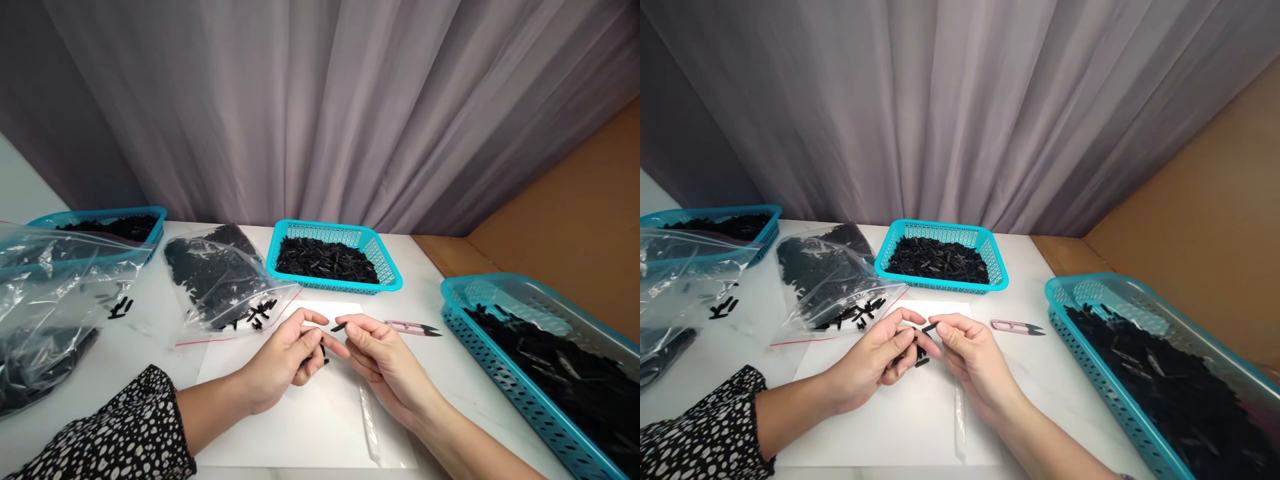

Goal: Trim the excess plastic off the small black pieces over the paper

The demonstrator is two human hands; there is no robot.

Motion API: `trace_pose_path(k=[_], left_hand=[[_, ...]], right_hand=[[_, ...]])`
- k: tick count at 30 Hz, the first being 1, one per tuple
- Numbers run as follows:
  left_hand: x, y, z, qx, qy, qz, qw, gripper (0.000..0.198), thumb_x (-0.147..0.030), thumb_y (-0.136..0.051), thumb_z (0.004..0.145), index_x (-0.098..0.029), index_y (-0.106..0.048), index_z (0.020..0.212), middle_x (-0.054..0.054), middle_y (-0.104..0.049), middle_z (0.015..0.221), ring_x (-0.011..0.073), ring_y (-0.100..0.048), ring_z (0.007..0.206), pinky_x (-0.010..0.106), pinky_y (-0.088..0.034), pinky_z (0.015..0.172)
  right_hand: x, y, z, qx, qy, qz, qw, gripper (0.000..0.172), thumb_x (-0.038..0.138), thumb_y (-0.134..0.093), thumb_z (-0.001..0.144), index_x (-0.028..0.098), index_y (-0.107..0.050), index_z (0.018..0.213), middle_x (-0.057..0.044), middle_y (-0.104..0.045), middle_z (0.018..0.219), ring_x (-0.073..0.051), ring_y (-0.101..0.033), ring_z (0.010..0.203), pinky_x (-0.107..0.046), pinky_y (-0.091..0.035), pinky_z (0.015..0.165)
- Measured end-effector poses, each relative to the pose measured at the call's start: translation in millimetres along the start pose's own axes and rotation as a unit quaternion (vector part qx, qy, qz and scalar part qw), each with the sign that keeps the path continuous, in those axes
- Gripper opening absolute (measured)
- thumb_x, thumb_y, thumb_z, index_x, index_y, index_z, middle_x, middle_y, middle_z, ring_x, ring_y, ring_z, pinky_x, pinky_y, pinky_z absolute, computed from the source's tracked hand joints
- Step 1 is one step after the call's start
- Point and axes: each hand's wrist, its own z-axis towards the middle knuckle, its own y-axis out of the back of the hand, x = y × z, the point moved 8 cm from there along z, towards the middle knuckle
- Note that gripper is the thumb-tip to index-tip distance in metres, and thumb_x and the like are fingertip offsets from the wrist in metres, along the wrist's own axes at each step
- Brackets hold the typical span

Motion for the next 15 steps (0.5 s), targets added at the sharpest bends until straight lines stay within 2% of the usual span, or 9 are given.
trace_pose_path(k=[5,9,12,15], left_hand=[[3.6,1.5,-0.5,-0.006,0.008,0.024,1.0,0.036,-0.05,-0.064,0.084,-0.022,-0.041,0.084,0.004,-0.07,0.072,0.0046,-0.028,0.045,0.02,-0.01,0.042],[-0.3,4.3,0.1,-0.028,0.0,0.054,0.998,0.034,-0.047,-0.07,0.08,-0.016,-0.055,0.082,0.005,-0.069,0.07,0.0047,-0.028,0.046,0.021,-0.011,0.042],[-0.6,8.3,0.6,-0.054,0.002,0.045,0.998,0.04,-0.053,-0.065,0.081,-0.014,-0.062,0.089,0.007,-0.069,0.074,0.0053,-0.032,0.046,0.022,-0.012,0.042],[-0.3,9.1,0.4,-0.061,-0.006,0.036,0.997,0.041,-0.056,-0.06,0.084,-0.016,-0.06,0.093,0.007,-0.069,0.078,0.0057,-0.035,0.048,0.021,-0.013,0.043]], right_hand=[[0.2,1.0,0.4,-0.006,0.007,-0.007,1.0,0.044,0.046,-0.087,0.061,0.014,-0.07,0.086,0.013,-0.023,0.047,-0.004,-0.01,0.045,-0.021,-0.006,0.04],[1.7,-0.5,0.9,0.003,0.011,-0.01,1.0,0.039,0.045,-0.083,0.067,0.016,-0.066,0.085,0.013,-0.022,0.048,-0.005,-0.008,0.045,-0.022,-0.005,0.041],[3.5,-2.1,0.6,0.009,0.013,0.032,0.999,0.029,0.042,-0.072,0.074,0.02,-0.054,0.072,0.009,-0.035,0.052,-0.005,-0.014,0.043,-0.021,-0.008,0.04],[-0.5,-4.7,-0.3,0.012,-0.006,0.033,0.999,0.035,0.045,-0.065,0.078,0.021,-0.044,0.065,0.006,-0.047,0.056,-0.005,-0.017,0.041,-0.021,-0.008,0.039]])
